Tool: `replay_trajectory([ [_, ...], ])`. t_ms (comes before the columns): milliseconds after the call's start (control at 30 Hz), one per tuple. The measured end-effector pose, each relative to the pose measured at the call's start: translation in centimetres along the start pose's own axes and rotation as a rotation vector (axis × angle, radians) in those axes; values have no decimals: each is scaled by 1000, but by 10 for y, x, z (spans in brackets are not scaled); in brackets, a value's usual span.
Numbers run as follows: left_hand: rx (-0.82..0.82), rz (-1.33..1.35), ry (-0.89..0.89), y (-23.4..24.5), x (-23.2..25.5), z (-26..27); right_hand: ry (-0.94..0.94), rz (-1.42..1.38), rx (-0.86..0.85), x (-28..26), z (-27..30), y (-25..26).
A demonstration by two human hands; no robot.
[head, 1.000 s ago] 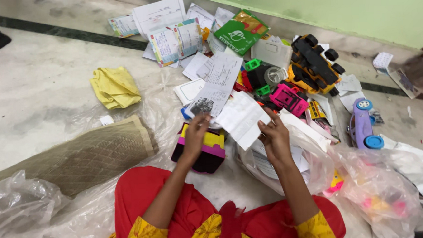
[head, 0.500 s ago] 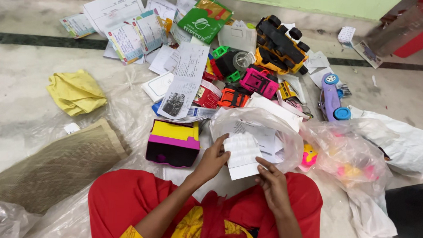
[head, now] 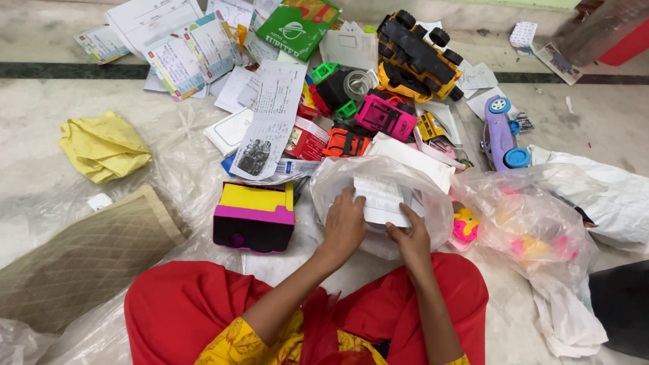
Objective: The person sits on the floor and sorts through a pile of loose papers, receipts, and small boxes. They pick up items, fold some papers, and place them into a clear plastic bag. The person continues to organize the items by hand throughout the clip.
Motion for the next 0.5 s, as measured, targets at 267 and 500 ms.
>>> replay_trajectory([
  [267,-233,-259,-98,-67,-10,-1,482,786,199,-16,15,-25],
  [500,-225,-315,-183,-101,-32,7,382,1062,75,8,-7,-53],
])
Point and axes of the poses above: each hand's wrist, its own z-axis away from the middle knuckle, its own y-axis out of the back of the hand, x = y × z, the point moved 9 cm from there along -z, towards the middle knuckle, and after that the axes turned 9 degrees about -y, right-handed, at the moved point
